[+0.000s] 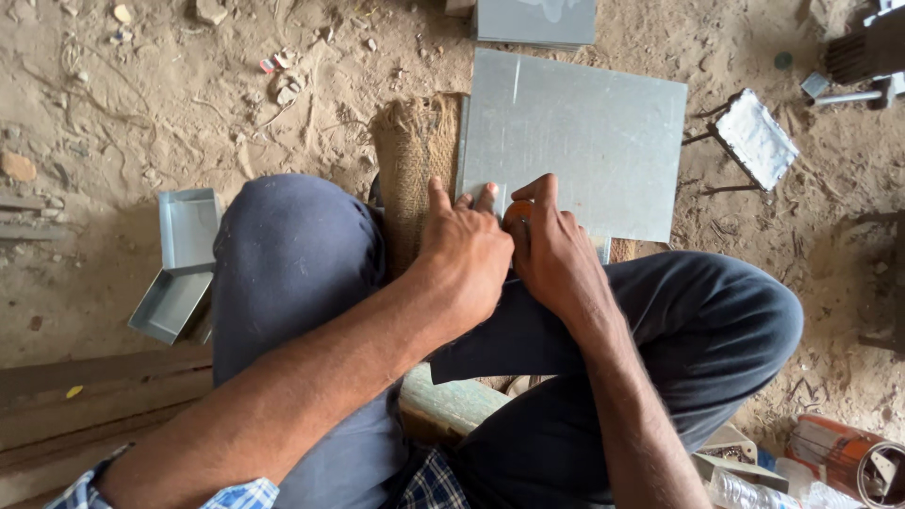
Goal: The person sits on the ground and uses a handheld sanding disc to smooth the surface of rectangular metal sheets. They repeatedly rub the disc over the sheet, flip the sheet, and continue smoothing different areas.
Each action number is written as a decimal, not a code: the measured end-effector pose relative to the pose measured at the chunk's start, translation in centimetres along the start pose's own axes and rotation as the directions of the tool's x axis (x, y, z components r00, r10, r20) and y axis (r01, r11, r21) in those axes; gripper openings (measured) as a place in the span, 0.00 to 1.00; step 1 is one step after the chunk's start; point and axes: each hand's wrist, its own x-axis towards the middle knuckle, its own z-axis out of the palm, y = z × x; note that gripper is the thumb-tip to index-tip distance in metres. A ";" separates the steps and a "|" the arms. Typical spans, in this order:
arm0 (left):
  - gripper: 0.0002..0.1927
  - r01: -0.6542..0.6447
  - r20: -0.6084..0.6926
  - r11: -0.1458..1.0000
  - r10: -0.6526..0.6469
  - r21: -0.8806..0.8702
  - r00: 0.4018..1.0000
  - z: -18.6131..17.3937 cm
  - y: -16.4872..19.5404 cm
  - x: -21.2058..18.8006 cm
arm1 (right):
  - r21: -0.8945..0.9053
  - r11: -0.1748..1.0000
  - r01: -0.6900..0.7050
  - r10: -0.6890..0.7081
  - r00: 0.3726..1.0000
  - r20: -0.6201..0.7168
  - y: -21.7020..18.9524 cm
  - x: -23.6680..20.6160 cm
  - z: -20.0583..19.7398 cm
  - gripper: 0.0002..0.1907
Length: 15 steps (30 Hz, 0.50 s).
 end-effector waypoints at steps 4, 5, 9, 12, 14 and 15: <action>0.34 -0.013 0.038 1.000 0.013 -0.018 0.999 0.4 -0.3 -0.1 | 0.138 0.958 -0.251 0.266 0.959 -0.098 0.7 0.6 -0.2 0.15; 0.37 -0.013 0.017 1.000 0.013 -0.010 1.000 0.5 -0.5 -0.2 | 0.171 0.957 -0.233 0.254 0.960 -0.116 0.9 0.8 -0.2 0.15; 0.33 -0.018 0.040 1.000 0.019 -0.019 0.999 0.2 -0.4 -0.6 | 0.187 0.971 -0.148 0.178 0.973 -0.150 1.4 1.8 0.1 0.14; 0.30 -0.009 0.078 1.000 0.011 -0.020 0.997 -0.5 -0.3 -0.8 | 0.148 0.983 -0.112 0.133 0.981 -0.144 1.6 2.6 0.4 0.14; 0.33 -0.004 0.098 1.000 0.005 -0.014 0.995 -1.0 -0.3 -0.9 | 0.155 0.979 -0.129 0.149 0.981 -0.125 1.7 3.0 0.7 0.14; 0.36 -0.005 0.114 1.000 0.006 -0.013 0.993 -1.2 -0.3 -1.0 | 0.167 0.974 -0.153 0.172 0.979 -0.108 1.8 3.1 0.8 0.14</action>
